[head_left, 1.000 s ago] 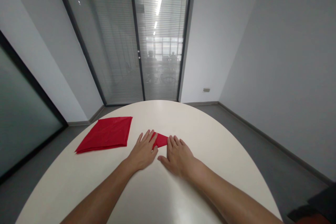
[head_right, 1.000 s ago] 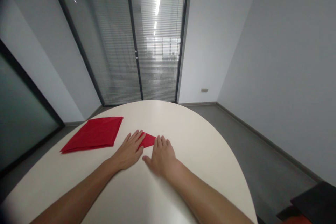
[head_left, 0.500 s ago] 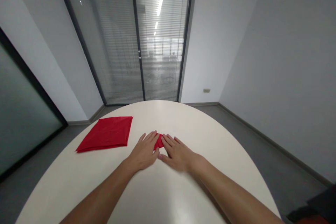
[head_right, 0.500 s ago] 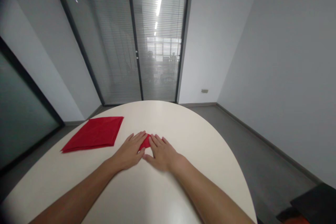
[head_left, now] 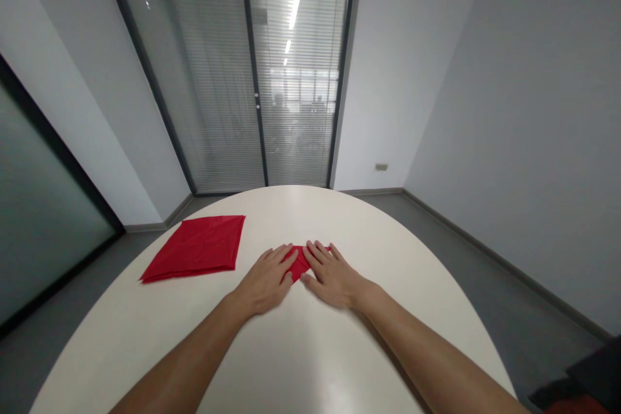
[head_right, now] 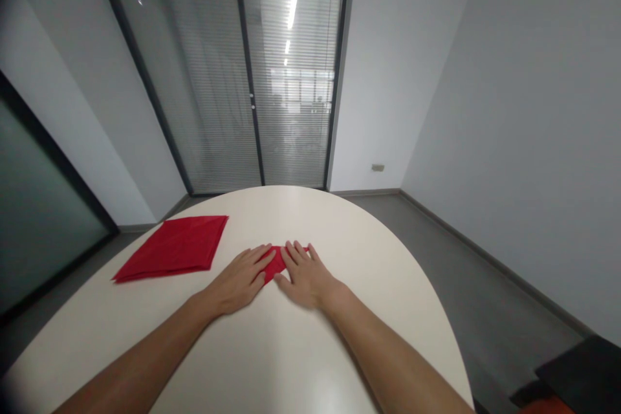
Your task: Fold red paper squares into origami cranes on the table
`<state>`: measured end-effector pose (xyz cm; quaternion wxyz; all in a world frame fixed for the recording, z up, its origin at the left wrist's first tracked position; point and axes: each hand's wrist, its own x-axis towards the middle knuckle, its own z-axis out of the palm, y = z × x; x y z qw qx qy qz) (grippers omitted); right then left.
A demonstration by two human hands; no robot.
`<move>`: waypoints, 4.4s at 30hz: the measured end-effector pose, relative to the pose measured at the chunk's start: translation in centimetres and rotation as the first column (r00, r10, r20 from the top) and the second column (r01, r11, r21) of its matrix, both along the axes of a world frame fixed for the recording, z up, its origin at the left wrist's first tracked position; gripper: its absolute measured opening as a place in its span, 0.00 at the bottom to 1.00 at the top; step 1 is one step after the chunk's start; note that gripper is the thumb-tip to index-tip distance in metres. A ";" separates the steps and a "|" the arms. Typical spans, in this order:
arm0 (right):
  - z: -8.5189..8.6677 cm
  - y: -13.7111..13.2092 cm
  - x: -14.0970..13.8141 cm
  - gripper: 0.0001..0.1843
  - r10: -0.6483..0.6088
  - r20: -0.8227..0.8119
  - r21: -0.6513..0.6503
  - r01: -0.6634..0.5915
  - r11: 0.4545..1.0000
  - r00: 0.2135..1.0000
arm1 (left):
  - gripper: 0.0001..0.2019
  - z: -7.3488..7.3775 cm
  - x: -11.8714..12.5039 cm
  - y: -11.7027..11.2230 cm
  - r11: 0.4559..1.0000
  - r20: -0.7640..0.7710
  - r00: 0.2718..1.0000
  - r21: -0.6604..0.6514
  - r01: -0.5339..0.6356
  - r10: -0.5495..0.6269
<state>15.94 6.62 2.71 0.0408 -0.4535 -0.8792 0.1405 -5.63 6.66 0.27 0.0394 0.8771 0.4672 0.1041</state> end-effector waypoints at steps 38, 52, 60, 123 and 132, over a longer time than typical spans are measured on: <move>-1.6 1.8 1.5 0.37 0.068 -0.041 0.021 -0.067 0.998 0.997 | 0.31 -0.7 -1.9 0.1 0.989 0.042 0.992 -0.085 0.123 -0.120; -1.7 1.9 1.8 0.33 0.162 -0.111 0.163 -0.143 0.976 0.981 | 0.21 -1.5 -2.1 1.6 0.999 0.184 0.983 -0.041 0.005 0.003; -0.9 1.9 1.5 0.26 0.196 -0.146 0.252 -0.155 0.955 0.970 | 0.20 -0.4 -1.6 0.9 0.997 0.237 0.969 0.041 0.066 -0.074; -1.2 2.9 0.9 0.09 0.321 -0.210 0.426 -0.209 0.880 0.923 | 0.10 1.5 1.9 -1.1 0.990 0.238 0.966 0.074 -0.122 0.101; -0.9 2.5 0.5 0.11 0.245 -0.355 0.426 -0.077 0.901 0.903 | 0.11 2.3 2.7 -1.7 0.959 0.138 0.951 0.031 -0.282 0.276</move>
